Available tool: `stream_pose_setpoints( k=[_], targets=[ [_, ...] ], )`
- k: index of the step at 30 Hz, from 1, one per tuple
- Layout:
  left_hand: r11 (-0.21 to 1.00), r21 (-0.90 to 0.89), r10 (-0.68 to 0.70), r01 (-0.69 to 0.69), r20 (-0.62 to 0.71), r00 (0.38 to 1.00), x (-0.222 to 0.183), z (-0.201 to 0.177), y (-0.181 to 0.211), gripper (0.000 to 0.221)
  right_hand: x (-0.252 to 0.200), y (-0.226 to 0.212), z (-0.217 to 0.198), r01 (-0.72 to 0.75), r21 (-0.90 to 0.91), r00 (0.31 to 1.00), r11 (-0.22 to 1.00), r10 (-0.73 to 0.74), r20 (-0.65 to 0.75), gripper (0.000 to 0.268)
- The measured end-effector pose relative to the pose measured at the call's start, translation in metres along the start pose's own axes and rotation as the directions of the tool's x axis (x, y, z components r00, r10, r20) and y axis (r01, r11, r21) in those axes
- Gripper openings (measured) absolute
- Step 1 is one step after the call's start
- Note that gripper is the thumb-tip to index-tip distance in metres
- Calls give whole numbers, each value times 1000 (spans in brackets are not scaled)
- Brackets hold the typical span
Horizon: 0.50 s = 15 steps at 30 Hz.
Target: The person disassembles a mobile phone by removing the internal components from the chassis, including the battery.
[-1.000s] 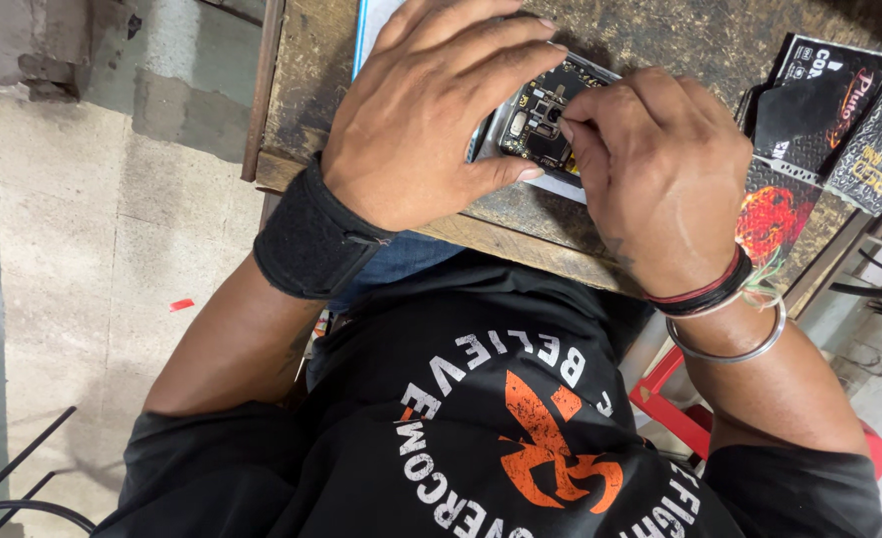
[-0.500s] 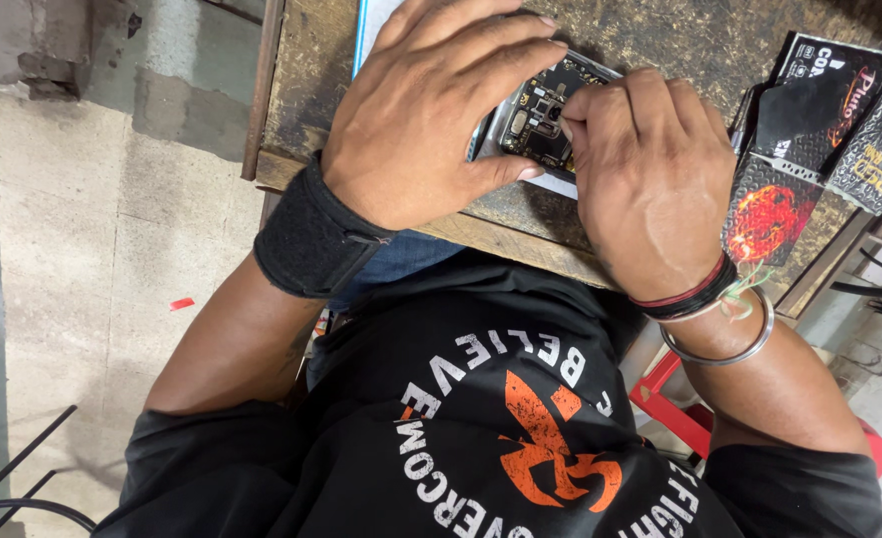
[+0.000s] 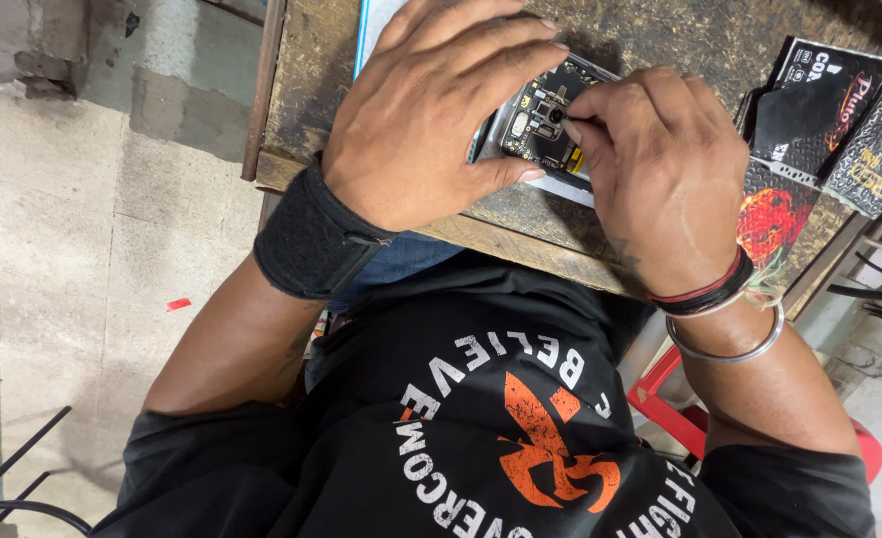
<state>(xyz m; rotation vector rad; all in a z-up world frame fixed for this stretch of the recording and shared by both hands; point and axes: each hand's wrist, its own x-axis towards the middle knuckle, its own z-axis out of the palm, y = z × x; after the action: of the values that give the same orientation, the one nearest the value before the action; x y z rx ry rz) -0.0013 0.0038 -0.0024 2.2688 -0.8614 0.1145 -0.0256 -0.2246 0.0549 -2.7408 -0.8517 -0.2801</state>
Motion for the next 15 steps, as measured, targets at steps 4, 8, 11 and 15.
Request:
stream_pose_setpoints(
  k=[4, 8, 11, 15],
  targets=[
    [1000, -3, -7, 7, 8, 1000, -1, 0, 0, 79, 5, -7, -6, -7, -55, 1000, 998, 8, 25, 13],
    [1000, 2, 0, 0, 3, 1000, 0, 0, 0, 78, 12, -11, -11, 32, -107, 999, 994, -28, 41, 11],
    [1000, 3, 2, -2, -1, 1000, 0, 0, 0, 77, 14, -13, -12, 51, -144, 997, 988, -43, 57, 11],
    [1000, -5, -10, 10, -5, 1000, 0, 0, 1, 76, 16, -12, -11, 85, -183, 994, 979, -70, 87, 12]
  ],
)
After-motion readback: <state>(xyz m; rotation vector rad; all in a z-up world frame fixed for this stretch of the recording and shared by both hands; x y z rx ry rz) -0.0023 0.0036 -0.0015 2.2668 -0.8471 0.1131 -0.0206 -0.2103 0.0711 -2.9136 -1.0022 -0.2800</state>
